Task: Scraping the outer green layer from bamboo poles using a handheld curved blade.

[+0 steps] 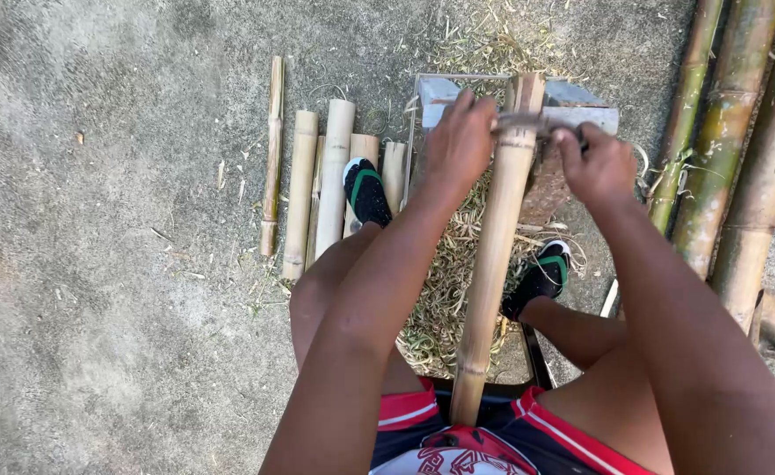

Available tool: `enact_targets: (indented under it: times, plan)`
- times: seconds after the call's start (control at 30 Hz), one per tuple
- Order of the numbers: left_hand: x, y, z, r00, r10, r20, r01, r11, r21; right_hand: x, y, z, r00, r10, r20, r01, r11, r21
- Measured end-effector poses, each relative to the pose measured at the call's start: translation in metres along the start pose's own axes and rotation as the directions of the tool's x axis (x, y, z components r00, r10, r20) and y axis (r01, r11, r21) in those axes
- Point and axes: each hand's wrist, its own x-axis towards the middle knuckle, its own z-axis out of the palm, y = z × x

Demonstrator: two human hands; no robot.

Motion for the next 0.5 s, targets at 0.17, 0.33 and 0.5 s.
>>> enact_targets:
  times: [0.17, 0.33, 0.5]
  plan:
    - [0.059, -0.013, 0.011, 0.997, -0.041, -0.071, 0.036, 0.997, -0.068, 0.045, -0.009, -0.01, 0.987, -0.089, -0.131, 0.089, 0.996, -0.006]
    - [0.071, -0.021, 0.018, 0.99, -0.066, -0.128, 0.054, 0.994, -0.096, 0.054, -0.007, -0.009, 0.963, -0.179, -0.2, 0.166, 0.983, -0.084]
    - [0.062, -0.011, -0.001, 0.994, -0.102, -0.044, 0.095, 0.987, -0.13, 0.043, -0.009, 0.0, 0.952, -0.172, -0.252, 0.163, 0.985, -0.055]
